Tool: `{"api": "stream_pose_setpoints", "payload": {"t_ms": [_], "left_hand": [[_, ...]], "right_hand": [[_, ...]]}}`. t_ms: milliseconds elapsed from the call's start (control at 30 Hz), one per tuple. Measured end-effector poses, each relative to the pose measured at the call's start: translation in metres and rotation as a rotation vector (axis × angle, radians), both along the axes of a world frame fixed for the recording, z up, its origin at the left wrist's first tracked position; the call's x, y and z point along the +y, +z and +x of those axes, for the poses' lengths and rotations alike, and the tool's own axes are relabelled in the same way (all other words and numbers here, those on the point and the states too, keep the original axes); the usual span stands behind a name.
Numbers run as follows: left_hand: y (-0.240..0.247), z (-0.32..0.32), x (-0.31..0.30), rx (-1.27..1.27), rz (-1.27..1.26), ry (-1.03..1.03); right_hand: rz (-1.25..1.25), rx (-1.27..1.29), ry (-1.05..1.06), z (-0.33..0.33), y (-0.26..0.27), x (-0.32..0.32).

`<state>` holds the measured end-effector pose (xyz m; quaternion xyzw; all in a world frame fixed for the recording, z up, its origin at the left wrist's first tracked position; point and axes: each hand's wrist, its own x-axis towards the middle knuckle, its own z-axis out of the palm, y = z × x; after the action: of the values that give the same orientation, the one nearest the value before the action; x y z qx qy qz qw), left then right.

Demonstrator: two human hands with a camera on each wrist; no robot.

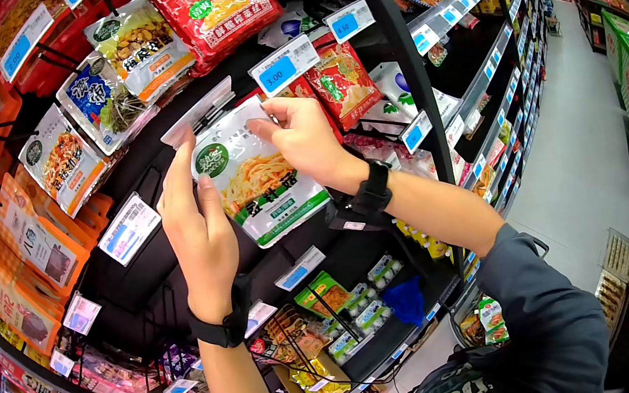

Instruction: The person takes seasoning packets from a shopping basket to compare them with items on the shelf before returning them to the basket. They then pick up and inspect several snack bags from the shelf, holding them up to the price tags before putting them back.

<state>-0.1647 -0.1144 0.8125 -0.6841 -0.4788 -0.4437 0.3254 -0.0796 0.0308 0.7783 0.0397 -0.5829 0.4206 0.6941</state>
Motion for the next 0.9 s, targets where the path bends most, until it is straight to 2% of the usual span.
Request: {"api": "stream_pose_setpoints", "payload": {"t_ms": [100,233,367,467,533,767,833,867,900], "left_hand": [[-0.001,-0.002,0.000,0.054,-0.005,0.033],[0.001,-0.001,0.001,0.003,-0.048,-0.030],[-0.001,0.000,0.004,-0.023,-0.070,-0.052],[-0.003,-0.001,0.006,-0.004,-0.064,-0.045],[-0.004,0.000,0.007,0.014,-0.060,-0.023],[-0.003,0.001,0.011,0.074,-0.048,-0.005],[-0.004,0.003,0.011,0.014,-0.056,-0.042],[-0.004,0.004,0.010,0.015,-0.058,-0.043],[-0.004,0.004,0.008,-0.019,-0.120,-0.029]], "right_hand": [[-0.041,0.015,0.066,-0.005,-0.002,0.000],[-0.075,-0.005,0.110,-0.007,-0.003,-0.007],[-0.087,-0.016,0.093,-0.007,-0.003,-0.005],[-0.162,-0.002,0.166,-0.008,-0.003,-0.005],[-0.223,-0.056,0.289,-0.006,-0.003,-0.002],[-0.260,-0.036,0.280,-0.015,-0.002,0.008],[-0.284,-0.169,0.202,-0.018,0.001,0.009],[-0.301,-0.252,0.045,-0.018,0.002,0.009],[-0.303,-0.250,0.045,-0.022,0.003,0.012]]}}
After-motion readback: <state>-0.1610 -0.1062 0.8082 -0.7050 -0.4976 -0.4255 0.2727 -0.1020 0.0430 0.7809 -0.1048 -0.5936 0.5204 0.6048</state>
